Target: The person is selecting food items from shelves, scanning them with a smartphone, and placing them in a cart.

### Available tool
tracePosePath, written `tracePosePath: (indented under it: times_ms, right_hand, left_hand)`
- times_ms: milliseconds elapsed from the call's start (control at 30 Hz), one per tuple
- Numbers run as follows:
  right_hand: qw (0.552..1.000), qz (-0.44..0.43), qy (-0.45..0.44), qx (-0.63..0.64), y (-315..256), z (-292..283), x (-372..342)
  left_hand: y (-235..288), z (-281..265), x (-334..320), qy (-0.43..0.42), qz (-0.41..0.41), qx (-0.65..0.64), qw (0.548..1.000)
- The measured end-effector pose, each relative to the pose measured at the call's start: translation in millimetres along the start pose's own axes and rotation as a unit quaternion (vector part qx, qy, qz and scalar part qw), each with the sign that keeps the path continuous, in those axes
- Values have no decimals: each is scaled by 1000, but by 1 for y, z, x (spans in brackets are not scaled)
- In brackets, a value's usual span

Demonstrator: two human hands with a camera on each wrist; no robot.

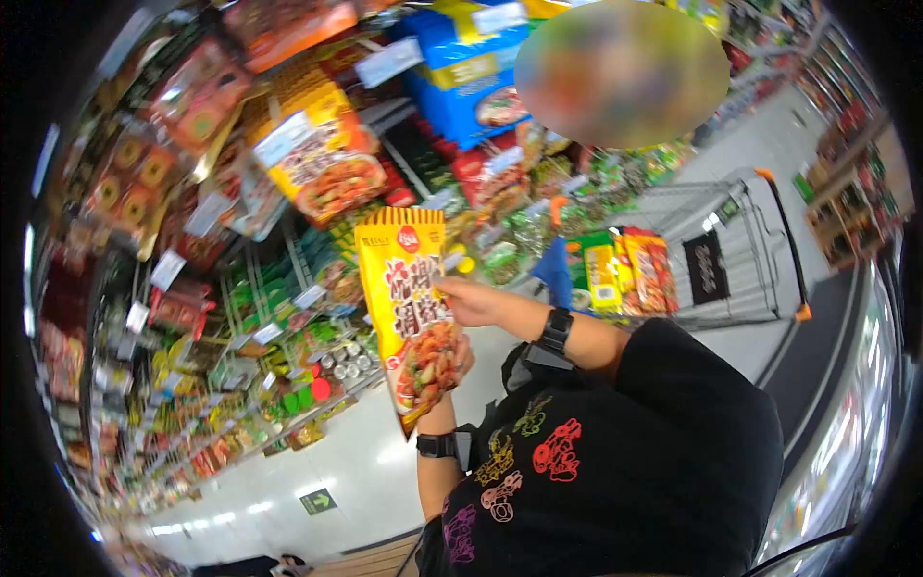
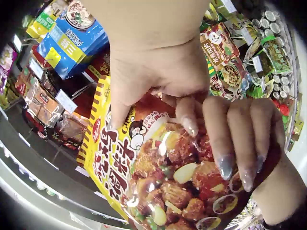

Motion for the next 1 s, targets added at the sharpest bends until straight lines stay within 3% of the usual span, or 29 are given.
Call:
tracePosePath:
  times_ms: [67, 133, 167, 200, 267, 333, 400, 467, 500, 600, 767, 867, 1000]
  right_hand:
    - [1000, -22, -3, -12, -3, 4, 22]
    - [995, -42, 41, -83, -13, 12, 42]
    - [991, -42, 50, -120, -18, 13, 54]
    - [985, -45, 62, -156, -23, 12, 66]
    - [957, -97, 97, -256, -41, 21, 85]
    - [922, -150, 108, -340, -58, 17, 104]
    - [913, -209, 131, -326, -72, 15, 129]
    - [907, -232, 141, -323, -89, 16, 143]
    - [899, -236, 144, -339, -99, 18, 149]
    - [879, -256, 152, -373, -127, 17, 162]
    - [865, -278, 149, -390, -150, 14, 182]
    - [848, -268, 159, -428, -157, 20, 188]
    - [843, -249, 178, -442, -153, 24, 191]
  left_hand:
    - [15, -39, -3, 176, 158, -78, 969]
    - [41, 37, -18, -126, 142, 22, 982]
    - [54, 34, -6, -59, 97, 57, 992]
    - [65, 44, 1, 63, 45, 85, 993]
    - [113, 15, 46, 82, 114, 322, 936]
    - [144, 45, 63, 44, 176, 273, 945]
    - [165, 53, 86, -22, 199, 317, 927]
    - [176, 61, 116, 68, 250, 476, 840]
    - [173, 78, 126, 50, 287, 448, 845]
    - [180, 97, 160, 67, 282, 450, 844]
    - [199, 105, 196, 63, 355, 465, 809]
    - [208, 123, 206, 30, 383, 396, 834]
    - [219, 138, 214, 30, 430, 433, 792]
Point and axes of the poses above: each hand's wrist, its own x-axis towards the middle knuckle, its own z-axis out of the palm, y = z × x, the point moved 2 cm from there along x, towards the middle knuckle, and after that the axes turned 3 degrees about y, right-handed, at the moved point
